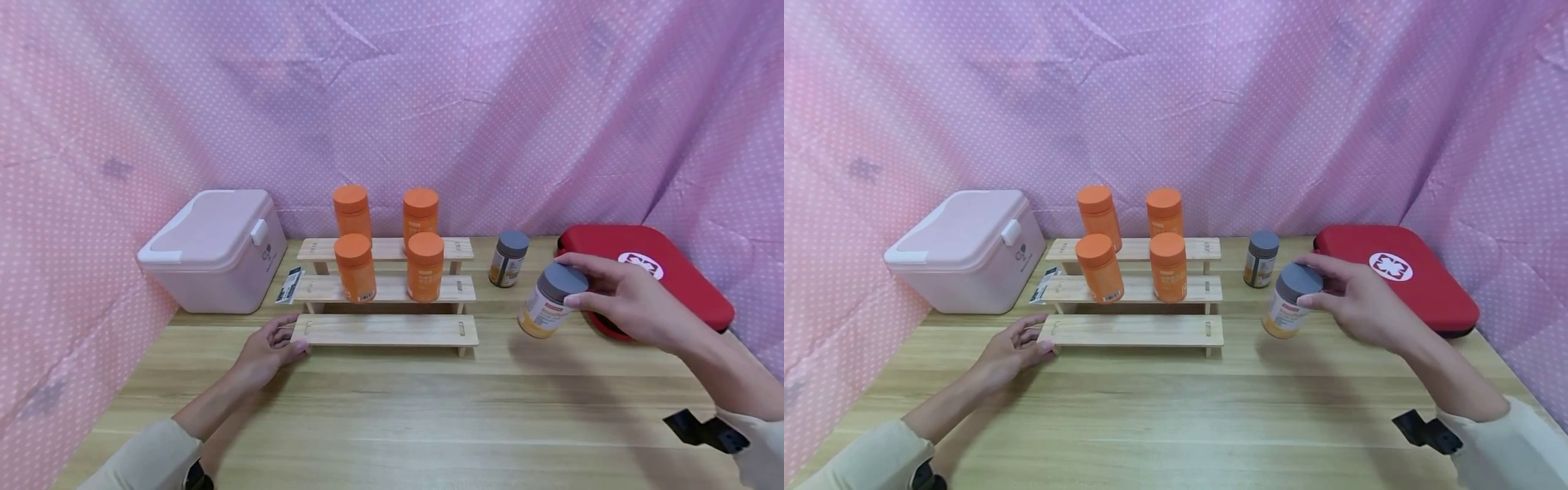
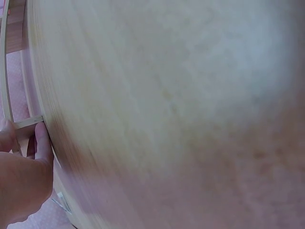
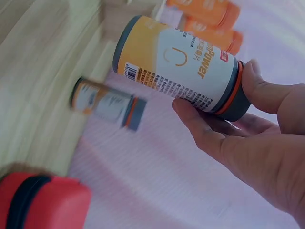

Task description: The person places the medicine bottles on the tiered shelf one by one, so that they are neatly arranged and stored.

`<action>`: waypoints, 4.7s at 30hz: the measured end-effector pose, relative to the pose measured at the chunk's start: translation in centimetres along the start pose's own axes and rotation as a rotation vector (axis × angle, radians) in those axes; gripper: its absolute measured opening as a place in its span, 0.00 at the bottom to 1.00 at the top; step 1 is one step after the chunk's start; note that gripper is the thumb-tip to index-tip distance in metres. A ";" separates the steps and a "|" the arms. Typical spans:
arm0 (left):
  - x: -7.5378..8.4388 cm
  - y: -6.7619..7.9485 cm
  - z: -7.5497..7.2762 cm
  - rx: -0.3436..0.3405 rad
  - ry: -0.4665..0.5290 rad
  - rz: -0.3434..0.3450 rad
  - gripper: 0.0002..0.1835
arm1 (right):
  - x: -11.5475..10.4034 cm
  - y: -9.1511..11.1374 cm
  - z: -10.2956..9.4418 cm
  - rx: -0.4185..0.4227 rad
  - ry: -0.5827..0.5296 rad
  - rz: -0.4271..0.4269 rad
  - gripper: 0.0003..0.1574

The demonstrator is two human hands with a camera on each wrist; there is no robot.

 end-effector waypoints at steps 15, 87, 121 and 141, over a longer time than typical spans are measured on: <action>-0.1 0.0 0.0 0.006 -0.026 0.000 0.36 | -9.4 -2.1 5.2 -0.128 -0.169 -0.262 0.35; 0.0 -0.1 0.0 -0.001 -0.007 0.016 0.34 | -16.5 -9.3 19.3 -0.129 -0.169 -0.211 0.27; -0.2 0.0 -0.1 0.009 -0.014 0.012 0.35 | -9.9 -2.5 12.0 -0.047 -0.123 -0.087 0.18; -0.2 0.0 -0.1 0.015 -0.012 0.009 0.34 | 1.6 -1.9 3.5 0.075 0.140 0.112 0.41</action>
Point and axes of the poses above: each hand's wrist, its own y-axis away from the middle knuckle, its own z-axis out of the palm, x = y × z, the point moved 6 cm from there along -y, towards the middle knuckle, and after that the axes turned 3 degrees about y, right-handed, at the moved point
